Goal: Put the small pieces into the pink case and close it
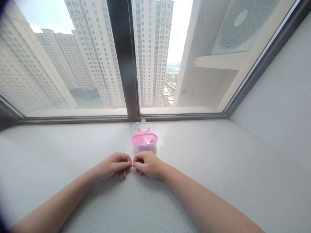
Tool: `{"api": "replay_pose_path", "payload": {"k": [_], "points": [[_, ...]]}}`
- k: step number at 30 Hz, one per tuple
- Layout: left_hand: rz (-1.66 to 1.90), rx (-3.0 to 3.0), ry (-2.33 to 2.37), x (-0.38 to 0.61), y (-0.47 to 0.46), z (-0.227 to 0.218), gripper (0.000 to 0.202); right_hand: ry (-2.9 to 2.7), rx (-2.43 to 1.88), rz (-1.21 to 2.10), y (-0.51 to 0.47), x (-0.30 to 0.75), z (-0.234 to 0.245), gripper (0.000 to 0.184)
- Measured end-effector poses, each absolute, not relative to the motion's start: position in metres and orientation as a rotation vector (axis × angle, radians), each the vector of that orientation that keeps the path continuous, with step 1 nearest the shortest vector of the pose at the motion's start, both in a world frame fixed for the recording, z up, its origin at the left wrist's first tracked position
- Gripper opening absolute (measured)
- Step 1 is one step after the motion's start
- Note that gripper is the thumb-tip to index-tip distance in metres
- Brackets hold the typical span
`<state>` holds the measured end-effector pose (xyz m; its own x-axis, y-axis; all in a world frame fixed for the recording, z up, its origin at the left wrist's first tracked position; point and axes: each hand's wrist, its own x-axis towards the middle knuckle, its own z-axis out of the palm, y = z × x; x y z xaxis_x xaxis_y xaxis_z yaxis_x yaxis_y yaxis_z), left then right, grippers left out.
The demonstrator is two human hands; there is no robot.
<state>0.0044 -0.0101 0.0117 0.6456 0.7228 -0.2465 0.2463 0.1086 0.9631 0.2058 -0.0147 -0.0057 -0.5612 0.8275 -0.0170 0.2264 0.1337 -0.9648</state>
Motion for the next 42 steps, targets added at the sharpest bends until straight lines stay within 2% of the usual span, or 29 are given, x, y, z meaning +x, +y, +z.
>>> {"api": "replay_pose_path", "payload": {"k": [42], "points": [[0.42, 1.428, 0.901, 0.0047, -0.0089, 0.0118, 0.027, -1.945, -0.996, 1.4, -0.0147, 0.2069, -0.0062, 0.004]]}}
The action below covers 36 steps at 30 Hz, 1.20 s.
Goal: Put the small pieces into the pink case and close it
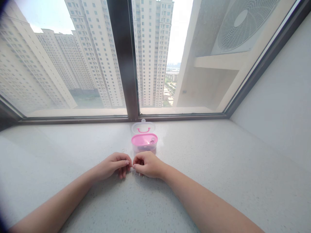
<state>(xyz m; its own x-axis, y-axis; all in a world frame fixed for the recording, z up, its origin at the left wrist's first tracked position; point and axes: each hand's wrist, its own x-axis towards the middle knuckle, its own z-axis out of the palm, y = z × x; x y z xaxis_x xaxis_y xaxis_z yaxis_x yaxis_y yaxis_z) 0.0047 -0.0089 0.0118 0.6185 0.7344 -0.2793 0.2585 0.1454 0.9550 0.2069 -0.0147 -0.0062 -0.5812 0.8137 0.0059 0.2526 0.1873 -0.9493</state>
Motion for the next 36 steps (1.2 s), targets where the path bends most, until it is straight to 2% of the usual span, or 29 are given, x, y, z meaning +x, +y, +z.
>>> {"api": "replay_pose_path", "payload": {"k": [24, 36], "points": [[0.413, 1.467, 0.894, 0.0052, -0.0104, 0.0158, 0.033, -1.871, -1.037, 1.493, -0.0143, 0.2076, -0.0046, 0.004], [0.411, 1.475, 0.899, 0.0049, -0.0106, 0.0149, 0.022, -1.835, -1.015, 1.528, -0.0149, 0.2076, -0.003, 0.007]]}}
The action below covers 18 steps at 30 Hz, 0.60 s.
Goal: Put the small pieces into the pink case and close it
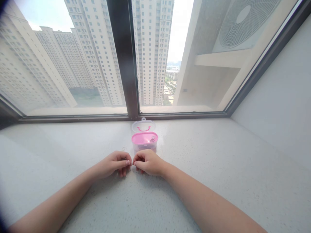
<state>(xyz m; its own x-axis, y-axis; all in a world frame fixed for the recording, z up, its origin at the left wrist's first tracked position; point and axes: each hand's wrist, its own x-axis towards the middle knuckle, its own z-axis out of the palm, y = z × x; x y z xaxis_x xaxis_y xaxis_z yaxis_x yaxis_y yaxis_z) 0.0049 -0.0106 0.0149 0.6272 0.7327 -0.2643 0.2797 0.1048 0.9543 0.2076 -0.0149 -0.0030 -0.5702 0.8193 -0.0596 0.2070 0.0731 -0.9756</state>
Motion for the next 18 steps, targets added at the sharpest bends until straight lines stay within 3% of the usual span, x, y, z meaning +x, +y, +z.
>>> {"api": "replay_pose_path", "payload": {"k": [18], "points": [[0.398, 1.506, 0.896, 0.0052, -0.0112, 0.0172, 0.022, -1.863, -1.004, 1.503, -0.0132, 0.2085, -0.0057, 0.005]]}}
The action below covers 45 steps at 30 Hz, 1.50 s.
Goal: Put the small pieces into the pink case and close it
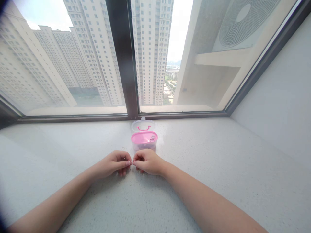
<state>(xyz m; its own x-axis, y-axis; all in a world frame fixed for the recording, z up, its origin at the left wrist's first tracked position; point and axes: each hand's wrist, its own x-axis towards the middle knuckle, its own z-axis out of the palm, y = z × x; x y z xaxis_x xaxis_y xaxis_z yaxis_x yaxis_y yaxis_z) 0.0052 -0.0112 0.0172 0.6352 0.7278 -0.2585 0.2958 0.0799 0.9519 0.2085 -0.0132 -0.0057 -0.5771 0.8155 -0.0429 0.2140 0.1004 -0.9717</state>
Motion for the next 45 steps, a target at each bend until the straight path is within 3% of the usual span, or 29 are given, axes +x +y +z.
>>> {"api": "replay_pose_path", "payload": {"k": [45], "points": [[0.399, 1.552, 0.912, 0.0049, -0.012, 0.0162, 0.027, -1.953, -0.975, 1.435, -0.0163, 0.2086, -0.0003, 0.014]]}}
